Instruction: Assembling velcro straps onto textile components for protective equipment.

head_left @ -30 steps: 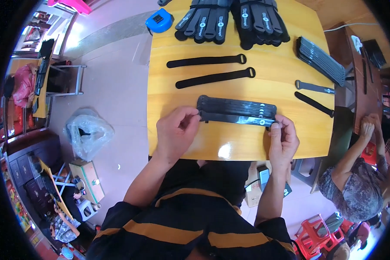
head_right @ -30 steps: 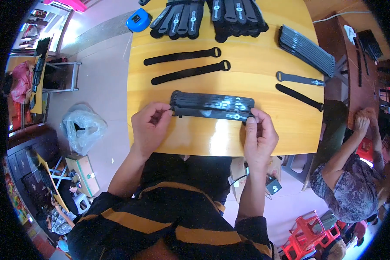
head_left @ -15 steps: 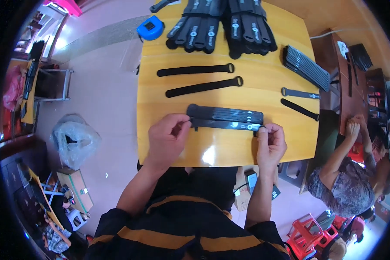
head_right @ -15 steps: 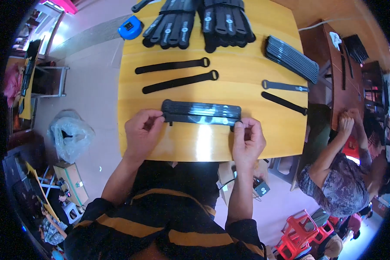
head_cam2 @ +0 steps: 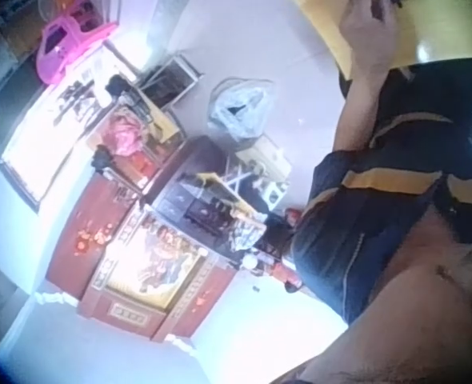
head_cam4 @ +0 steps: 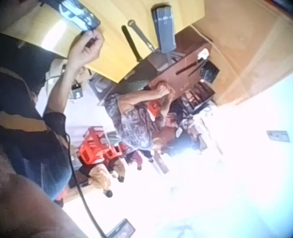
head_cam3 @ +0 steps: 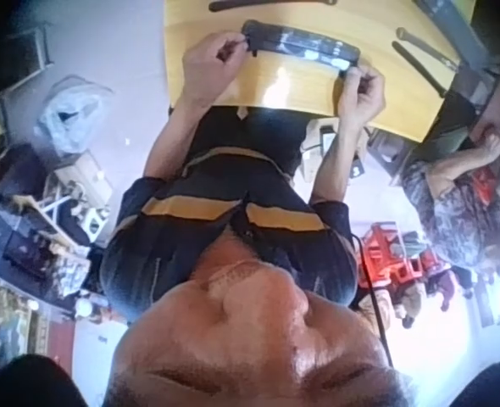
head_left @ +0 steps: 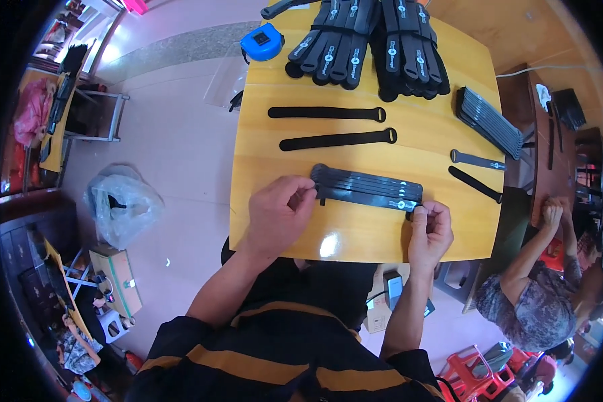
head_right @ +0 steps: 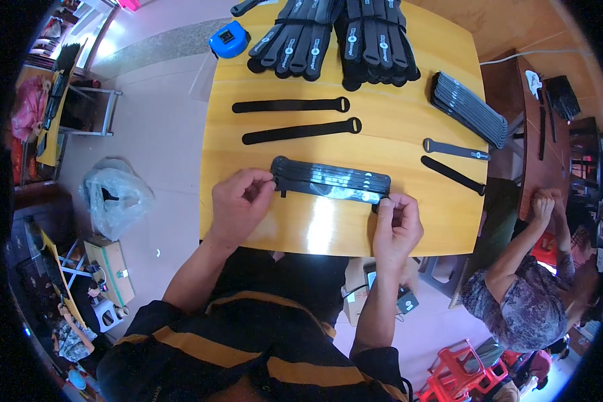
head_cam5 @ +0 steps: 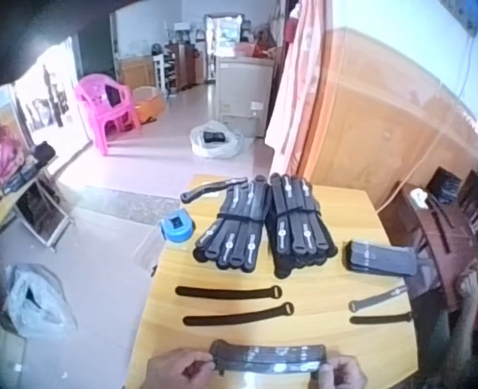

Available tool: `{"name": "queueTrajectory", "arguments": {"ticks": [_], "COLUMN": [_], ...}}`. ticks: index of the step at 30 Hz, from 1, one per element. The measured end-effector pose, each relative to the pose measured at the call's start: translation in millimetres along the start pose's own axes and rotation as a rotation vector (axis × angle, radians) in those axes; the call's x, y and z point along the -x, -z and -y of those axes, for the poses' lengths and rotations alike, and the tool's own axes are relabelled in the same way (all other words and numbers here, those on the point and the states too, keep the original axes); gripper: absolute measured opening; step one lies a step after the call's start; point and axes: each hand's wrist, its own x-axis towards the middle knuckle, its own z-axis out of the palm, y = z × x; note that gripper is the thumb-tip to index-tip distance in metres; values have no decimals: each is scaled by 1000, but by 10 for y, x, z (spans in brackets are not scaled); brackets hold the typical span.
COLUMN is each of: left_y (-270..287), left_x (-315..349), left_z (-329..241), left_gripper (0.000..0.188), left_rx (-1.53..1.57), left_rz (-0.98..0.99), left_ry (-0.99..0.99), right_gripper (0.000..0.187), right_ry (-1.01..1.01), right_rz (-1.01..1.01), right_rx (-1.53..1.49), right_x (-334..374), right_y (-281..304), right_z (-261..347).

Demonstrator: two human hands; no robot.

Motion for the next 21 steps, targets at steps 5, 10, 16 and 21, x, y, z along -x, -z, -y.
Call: {"name": "queueTrajectory", "arguments": {"ticks": [5,10,16,21], "left_y": [-10,-18,-14,-30], "left_x": [17,21,24,34], "left_z": [45,20,0,-35], "left_gripper": [14,15,14,10], "left_rx": [36,79,33,-25], "left_rz": [-7,-26,-39,-65], "left_ry": [13,43,7,-15], "right_gripper": [8,6,8,8], "right_ry": [11,48,78,136], "right_rz": [29,-8,-13,-15], "right_rx": [1,-3,5,51], "right_x": [-3,-20,-23,-36], "right_y": [-4,-15,-16,-15], "right_z": [-25,-45,-78,-77]}}
